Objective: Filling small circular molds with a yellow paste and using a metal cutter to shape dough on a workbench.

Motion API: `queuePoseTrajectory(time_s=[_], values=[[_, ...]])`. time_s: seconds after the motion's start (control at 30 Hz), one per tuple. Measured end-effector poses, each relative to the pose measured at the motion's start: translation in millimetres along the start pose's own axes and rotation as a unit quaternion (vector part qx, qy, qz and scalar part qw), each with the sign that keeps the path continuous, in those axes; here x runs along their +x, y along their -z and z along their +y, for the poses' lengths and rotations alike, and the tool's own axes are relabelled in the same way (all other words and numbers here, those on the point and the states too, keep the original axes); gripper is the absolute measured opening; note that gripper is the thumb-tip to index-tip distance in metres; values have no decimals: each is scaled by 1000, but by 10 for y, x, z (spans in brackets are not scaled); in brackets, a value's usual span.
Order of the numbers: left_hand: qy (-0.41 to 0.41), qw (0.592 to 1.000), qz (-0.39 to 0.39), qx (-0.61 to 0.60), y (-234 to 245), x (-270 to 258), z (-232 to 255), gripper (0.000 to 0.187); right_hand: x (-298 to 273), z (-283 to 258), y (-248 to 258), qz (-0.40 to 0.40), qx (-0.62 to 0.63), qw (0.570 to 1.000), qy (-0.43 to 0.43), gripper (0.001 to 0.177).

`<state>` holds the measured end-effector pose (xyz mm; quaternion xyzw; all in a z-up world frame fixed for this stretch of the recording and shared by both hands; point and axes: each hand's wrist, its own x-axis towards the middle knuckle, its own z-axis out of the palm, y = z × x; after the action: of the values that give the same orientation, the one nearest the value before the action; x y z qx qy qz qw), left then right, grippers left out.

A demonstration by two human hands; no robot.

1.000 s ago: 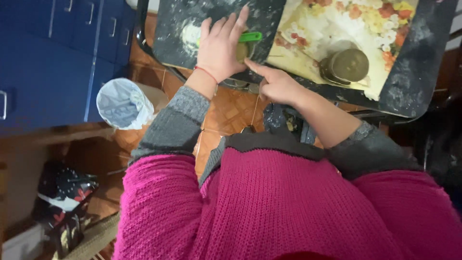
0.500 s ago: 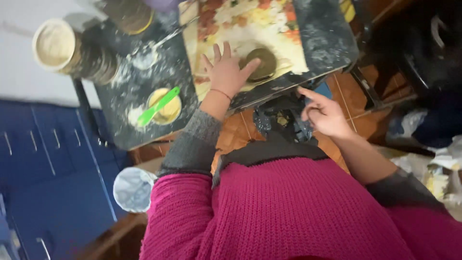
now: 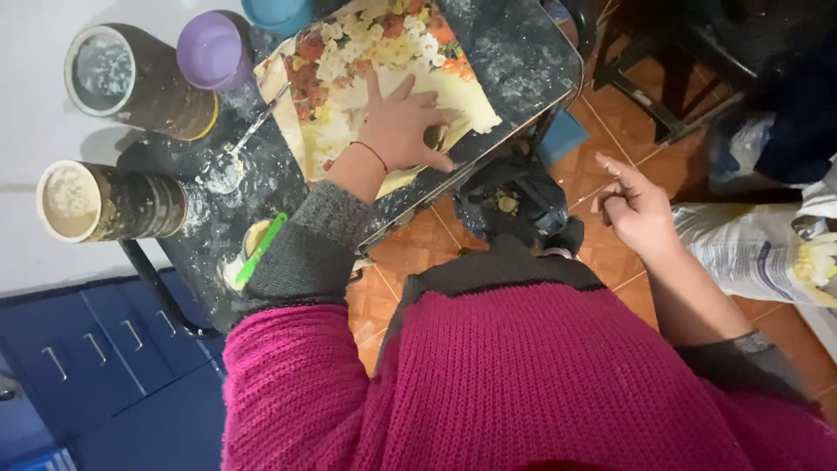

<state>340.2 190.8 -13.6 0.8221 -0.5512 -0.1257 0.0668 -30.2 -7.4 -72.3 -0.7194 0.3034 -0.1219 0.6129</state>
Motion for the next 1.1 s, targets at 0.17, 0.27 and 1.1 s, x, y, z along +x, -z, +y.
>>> queuePoseTrajectory(time_s=[0.17, 0.27, 1.1], values=[[-152, 987, -27, 42, 176, -173, 29, 63, 34, -240, -50, -9, -74, 996, 53, 69], [-203, 977, -15, 65, 292, -281, 47, 56, 106, -224, -128, -24, -89, 993, 80, 70], [327, 845, 407, 114, -970, -3054, -244, 13, 875, -399, -718, -255, -71, 944, 195, 63]])
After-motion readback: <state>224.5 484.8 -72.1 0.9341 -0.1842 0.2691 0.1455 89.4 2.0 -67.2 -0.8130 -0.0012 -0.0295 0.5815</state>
